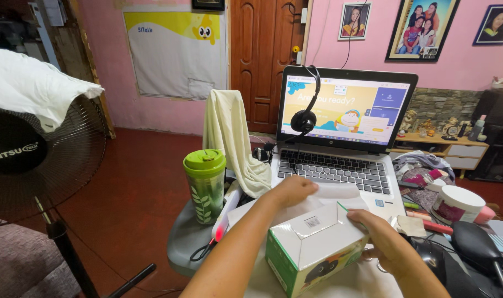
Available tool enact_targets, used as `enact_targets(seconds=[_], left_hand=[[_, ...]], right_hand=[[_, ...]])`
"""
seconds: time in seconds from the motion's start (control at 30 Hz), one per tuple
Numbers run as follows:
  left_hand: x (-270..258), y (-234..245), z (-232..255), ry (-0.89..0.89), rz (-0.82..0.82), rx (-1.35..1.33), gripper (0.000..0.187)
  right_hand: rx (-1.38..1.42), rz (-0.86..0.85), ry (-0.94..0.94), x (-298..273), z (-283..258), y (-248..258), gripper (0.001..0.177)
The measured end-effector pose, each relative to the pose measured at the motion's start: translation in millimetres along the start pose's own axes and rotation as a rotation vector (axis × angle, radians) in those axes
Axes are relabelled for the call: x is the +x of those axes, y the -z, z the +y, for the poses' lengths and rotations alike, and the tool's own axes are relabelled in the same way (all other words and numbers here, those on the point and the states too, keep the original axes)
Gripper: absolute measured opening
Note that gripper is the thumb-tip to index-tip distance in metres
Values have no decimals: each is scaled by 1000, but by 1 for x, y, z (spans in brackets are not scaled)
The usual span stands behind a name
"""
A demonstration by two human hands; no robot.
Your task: The person wraps a small rectangular box with white paper on a desk. They fold the paper around the box, trim excess with scissors, and secure the edges with tape.
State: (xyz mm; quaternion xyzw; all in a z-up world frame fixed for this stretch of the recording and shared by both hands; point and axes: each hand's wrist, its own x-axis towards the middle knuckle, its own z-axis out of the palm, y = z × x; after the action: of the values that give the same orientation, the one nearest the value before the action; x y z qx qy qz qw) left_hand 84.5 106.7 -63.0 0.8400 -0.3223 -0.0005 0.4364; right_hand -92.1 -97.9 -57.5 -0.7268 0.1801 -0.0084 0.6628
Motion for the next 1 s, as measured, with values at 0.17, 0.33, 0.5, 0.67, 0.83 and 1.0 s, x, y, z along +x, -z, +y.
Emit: enact_targets(seconds=[0.17, 0.33, 0.5, 0.67, 0.83, 1.0], left_hand=[[9, 26, -31, 49, 160, 327, 58], [-9, 31, -16, 111, 56, 351, 63], [-5, 33, -11, 166, 66, 85, 48], [5, 33, -37, 202, 250, -177, 41], [-8, 47, -53, 207, 376, -573, 36], [-37, 65, -41, 145, 320, -897, 24]], right_hand=[[-43, -30, -68, 0, -2, -3, 70], [41, -41, -86, 2, 0, -3, 70], [85, 36, -73, 14, 7, -6, 67], [135, 61, -30, 26, 6, 7, 61], [128, 111, 10, 34, 4, 16, 54], [115, 107, 8, 34, 3, 15, 56]])
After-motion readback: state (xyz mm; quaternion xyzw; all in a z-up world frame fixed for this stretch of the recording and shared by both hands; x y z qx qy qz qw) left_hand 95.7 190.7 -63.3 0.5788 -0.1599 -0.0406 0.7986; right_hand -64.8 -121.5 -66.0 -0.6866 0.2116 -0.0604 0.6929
